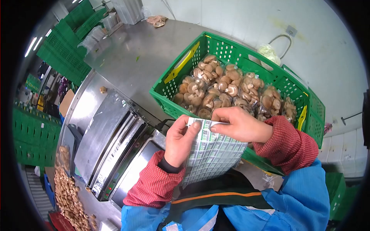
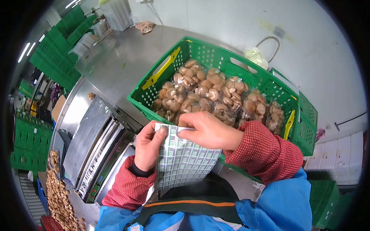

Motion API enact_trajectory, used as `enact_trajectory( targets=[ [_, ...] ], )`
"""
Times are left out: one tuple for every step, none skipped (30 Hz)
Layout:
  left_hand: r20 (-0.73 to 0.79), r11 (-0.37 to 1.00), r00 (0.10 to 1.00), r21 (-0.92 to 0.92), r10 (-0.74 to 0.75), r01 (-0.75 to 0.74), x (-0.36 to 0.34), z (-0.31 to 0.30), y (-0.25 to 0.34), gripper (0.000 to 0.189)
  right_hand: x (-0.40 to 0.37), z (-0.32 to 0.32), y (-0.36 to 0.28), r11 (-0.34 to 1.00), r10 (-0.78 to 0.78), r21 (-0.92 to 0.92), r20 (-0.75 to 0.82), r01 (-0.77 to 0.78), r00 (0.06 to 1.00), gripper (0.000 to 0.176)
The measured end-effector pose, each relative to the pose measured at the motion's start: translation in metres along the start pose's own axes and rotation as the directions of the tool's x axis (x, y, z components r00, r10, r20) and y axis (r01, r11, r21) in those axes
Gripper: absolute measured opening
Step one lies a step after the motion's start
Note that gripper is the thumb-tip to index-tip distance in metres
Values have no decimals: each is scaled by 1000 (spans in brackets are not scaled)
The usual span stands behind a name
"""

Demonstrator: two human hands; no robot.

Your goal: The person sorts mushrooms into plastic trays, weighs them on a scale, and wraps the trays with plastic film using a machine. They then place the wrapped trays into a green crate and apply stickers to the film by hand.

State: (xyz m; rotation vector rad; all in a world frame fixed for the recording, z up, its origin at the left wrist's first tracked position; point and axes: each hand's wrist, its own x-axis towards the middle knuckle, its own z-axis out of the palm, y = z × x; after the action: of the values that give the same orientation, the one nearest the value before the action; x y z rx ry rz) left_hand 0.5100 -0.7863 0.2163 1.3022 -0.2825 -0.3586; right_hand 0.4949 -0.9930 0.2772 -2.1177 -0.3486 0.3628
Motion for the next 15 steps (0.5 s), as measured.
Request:
enact_trajectory(
  targets=[
    [-12, 999, 999, -16, -34, 34, 3, 0, 0, 13, 3, -4, -1, 999, 18, 44, 40, -19, 999, 27],
    [-28, 997, 997, -31, -69, 68, 7, 0, 2, 13, 7, -7, -1, 995, 32, 88, 83, -39, 996, 28],
    [-43, 994, 994, -44, -103, 101, 9, 0, 4, 14, 10, -7, 5, 991, 6, 131, 94, -18, 996, 28],
    [-65, 993, 993, -79, -95, 90, 12, 0, 2, 15, 15, -5, 14, 985, -25, 173, 100, 7, 995, 28],
    [-101, 993, 992, -97, -77, 68, 17, 3, 5, 15, 20, -6, 20, 976, -56, 214, 104, 32, 993, 28],
    [-138, 992, 988, -115, -68, 52, 20, 10, 12, 15, 24, -8, 22, 984, -40, 176, 109, 20, 993, 27],
    [-172, 990, 983, -134, -62, 39, 22, 13, 15, 15, 26, -10, 25, 990, -21, 140, 111, 5, 994, 27],
    [-138, 988, 989, -148, -52, 31, 24, 7, 11, 14, 28, -11, 27, 995, -1, 103, 111, -10, 994, 27],
    [-127, 991, 991, -128, -47, 30, 27, 1, 6, 13, 30, -11, 27, 994, -90, 65, 12, 89, 996, 28],
    [-116, 994, 992, -110, -41, 28, 29, -3, 2, 13, 32, -9, 26, 983, -180, 16, -83, 182, 980, 29],
    [-105, 995, 994, -93, -34, 25, 31, -4, 0, 13, 33, -10, 24, 962, -271, -44, -170, 268, 947, 30],
    [-141, 999, 990, -34, -17, 13, 32, 0, 1, 14, 34, -13, 21, 981, -195, -6, -132, 195, 972, 30],
    [-160, 1000, 987, -5, 2, -3, 34, 2, 0, 15, 35, -18, 17, 992, -117, 29, -92, 120, 989, 29],
    [-177, 1000, 984, 24, 21, -17, 35, 3, -1, 17, 36, -21, 15, 997, -40, 60, -49, 43, 998, 29],
    [-193, 998, 980, 52, 42, -32, 37, 3, -2, 19, 36, -21, 17, 997, -50, 59, -45, 52, 998, 29]
  ],
)
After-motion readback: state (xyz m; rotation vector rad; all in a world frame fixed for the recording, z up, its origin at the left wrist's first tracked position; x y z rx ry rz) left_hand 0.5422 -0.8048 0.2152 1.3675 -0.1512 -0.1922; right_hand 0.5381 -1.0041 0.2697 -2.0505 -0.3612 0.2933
